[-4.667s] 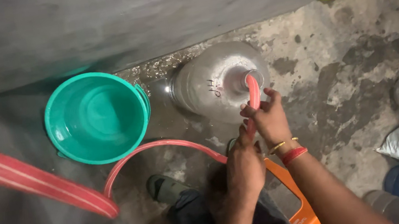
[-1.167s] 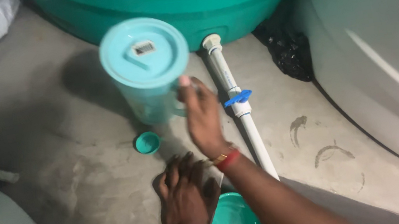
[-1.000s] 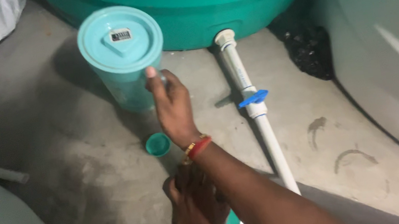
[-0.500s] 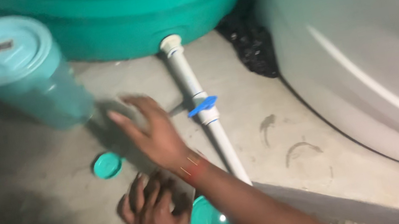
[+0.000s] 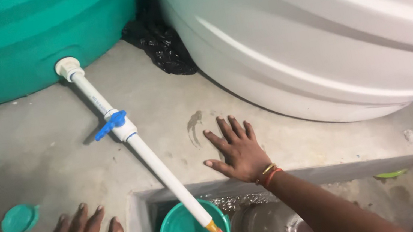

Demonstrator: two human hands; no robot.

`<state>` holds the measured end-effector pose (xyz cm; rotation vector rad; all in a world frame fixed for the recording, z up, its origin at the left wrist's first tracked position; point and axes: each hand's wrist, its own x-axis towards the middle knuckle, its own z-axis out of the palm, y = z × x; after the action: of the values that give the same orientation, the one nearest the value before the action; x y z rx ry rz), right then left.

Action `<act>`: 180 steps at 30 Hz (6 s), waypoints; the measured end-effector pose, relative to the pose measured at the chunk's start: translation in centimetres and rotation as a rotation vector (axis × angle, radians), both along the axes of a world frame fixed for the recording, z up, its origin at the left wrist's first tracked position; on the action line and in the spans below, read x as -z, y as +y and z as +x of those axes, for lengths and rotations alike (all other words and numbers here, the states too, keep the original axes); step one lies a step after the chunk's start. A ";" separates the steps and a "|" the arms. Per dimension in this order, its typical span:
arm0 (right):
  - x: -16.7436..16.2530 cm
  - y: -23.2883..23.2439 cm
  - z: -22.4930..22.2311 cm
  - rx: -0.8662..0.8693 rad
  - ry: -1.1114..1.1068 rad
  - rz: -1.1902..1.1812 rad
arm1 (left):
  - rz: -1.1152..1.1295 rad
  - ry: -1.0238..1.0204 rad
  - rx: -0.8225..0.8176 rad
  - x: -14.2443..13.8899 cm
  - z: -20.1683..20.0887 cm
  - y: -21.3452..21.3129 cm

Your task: The person carries an empty 20-liter water jar across the floor using a blue handle carrier, sets it near a large storage tank, then sits and inserts a pink hose into the jar to fill it with water from the tank tap.

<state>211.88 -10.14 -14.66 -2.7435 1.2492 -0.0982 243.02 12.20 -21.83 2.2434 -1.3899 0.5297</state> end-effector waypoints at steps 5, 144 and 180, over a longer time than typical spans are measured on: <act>-1.2 0.2 0.3 0.038 -0.120 0.036 | 0.029 -0.037 0.074 -2.2 0.4 -2.1; 31.7 29.2 -39.8 0.944 -1.211 0.821 | 0.452 1.140 0.404 24.2 -58.5 19.2; 27.3 33.6 -41.1 0.595 -1.473 0.707 | 0.165 0.851 0.686 29.2 -55.7 24.9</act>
<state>170.82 23.49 -41.95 -1.0211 1.1065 -1.1601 187.31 37.09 -51.05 1.5807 -1.5689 -0.7034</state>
